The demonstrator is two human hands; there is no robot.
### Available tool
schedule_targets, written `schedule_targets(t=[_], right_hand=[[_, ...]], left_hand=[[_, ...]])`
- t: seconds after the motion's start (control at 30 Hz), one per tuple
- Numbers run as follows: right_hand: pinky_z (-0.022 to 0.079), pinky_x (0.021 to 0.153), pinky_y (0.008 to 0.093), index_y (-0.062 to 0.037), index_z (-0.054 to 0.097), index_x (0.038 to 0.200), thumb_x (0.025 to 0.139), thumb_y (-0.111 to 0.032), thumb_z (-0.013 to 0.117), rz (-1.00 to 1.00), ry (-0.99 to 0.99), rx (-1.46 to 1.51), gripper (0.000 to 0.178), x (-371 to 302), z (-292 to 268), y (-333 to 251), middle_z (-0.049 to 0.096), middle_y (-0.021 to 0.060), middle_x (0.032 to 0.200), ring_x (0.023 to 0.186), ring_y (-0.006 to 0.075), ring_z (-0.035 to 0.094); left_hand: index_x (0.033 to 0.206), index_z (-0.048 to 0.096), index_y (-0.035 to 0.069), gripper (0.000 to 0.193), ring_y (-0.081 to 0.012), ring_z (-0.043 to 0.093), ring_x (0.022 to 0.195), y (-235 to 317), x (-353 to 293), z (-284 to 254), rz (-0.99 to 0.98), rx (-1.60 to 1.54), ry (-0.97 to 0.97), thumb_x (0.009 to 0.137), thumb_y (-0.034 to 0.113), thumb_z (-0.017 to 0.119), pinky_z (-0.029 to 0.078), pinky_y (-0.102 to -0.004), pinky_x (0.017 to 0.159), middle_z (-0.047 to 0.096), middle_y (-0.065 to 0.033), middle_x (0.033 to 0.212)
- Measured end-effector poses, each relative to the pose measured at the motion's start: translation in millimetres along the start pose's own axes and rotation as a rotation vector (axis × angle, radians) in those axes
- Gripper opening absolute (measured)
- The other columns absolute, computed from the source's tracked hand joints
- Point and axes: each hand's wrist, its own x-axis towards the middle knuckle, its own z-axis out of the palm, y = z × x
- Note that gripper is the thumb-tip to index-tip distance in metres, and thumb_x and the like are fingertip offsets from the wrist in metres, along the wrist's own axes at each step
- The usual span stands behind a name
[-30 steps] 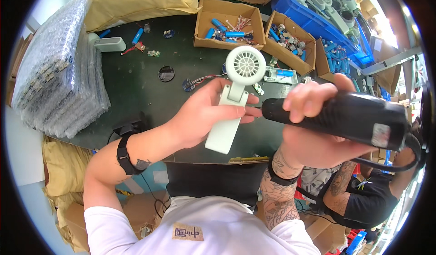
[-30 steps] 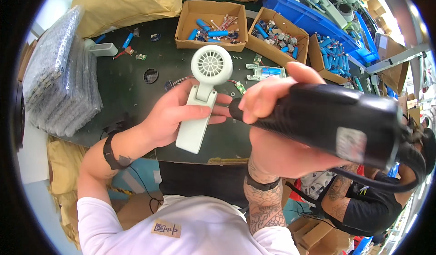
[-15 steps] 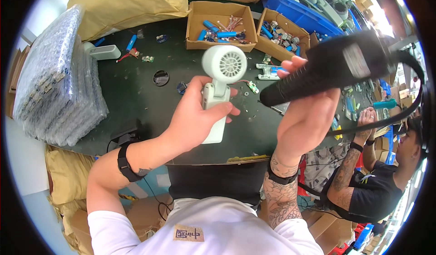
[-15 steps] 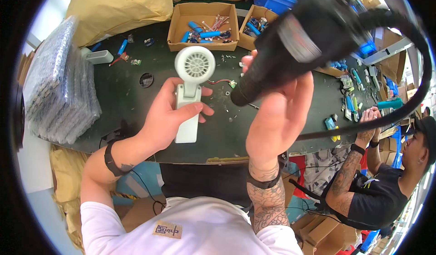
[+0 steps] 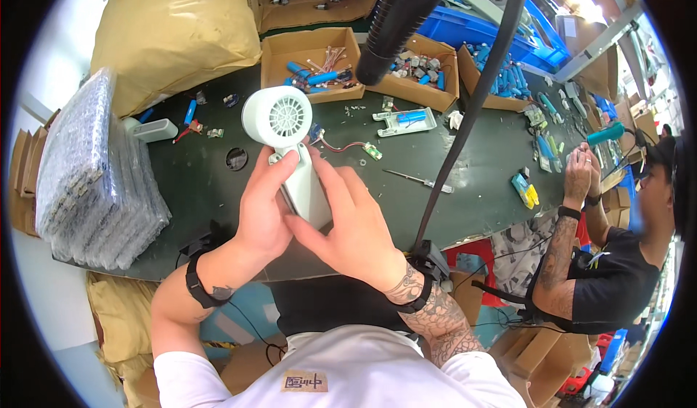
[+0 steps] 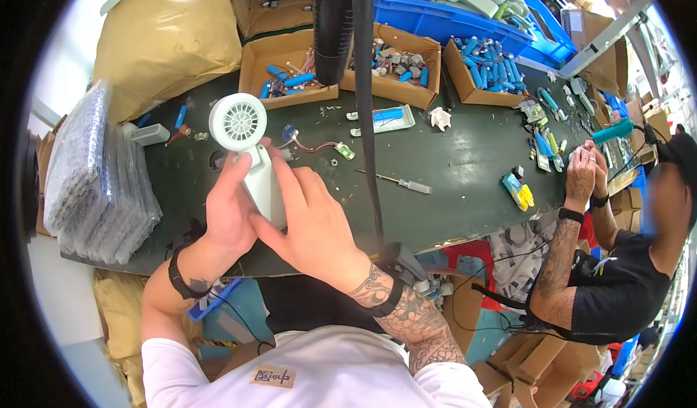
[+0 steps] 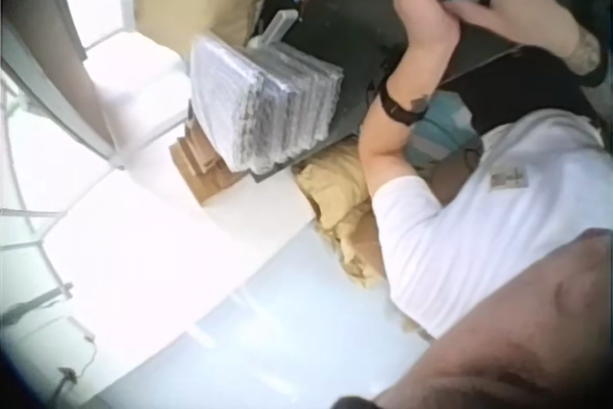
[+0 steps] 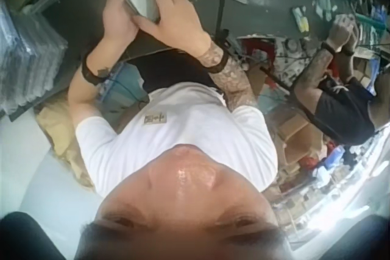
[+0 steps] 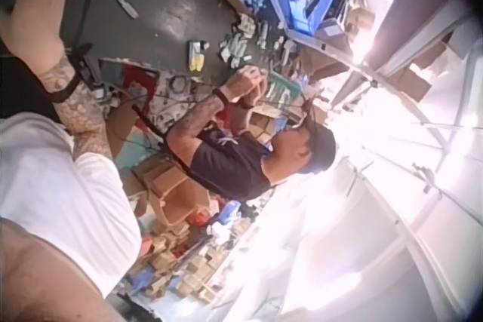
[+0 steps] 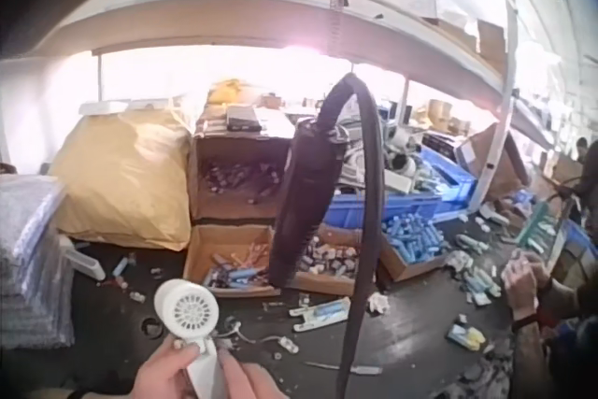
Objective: Assembling handheld electric fans by installing motors, batteries, and wiring into plastic housings.
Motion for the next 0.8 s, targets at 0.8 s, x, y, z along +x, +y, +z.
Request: schedule_targets(t=[0.8], right_hand=[[0.053,0.073,0.0417,0.0084,0.054,0.145,0.089,-0.018,0.073,-0.158,0.198,-0.019,0.064,-42,-3,10,0.058,0.0206,0.105,0.087,0.0339,0.059]], left_hand=[[0.118,0.062,0.001,0.03,-0.0369,0.068,0.112,10,-47,-9,0.078,-0.405,0.109,0.102,0.027,0.057,0.05,-0.0576,0.107,0.071,-0.0169,0.111]])
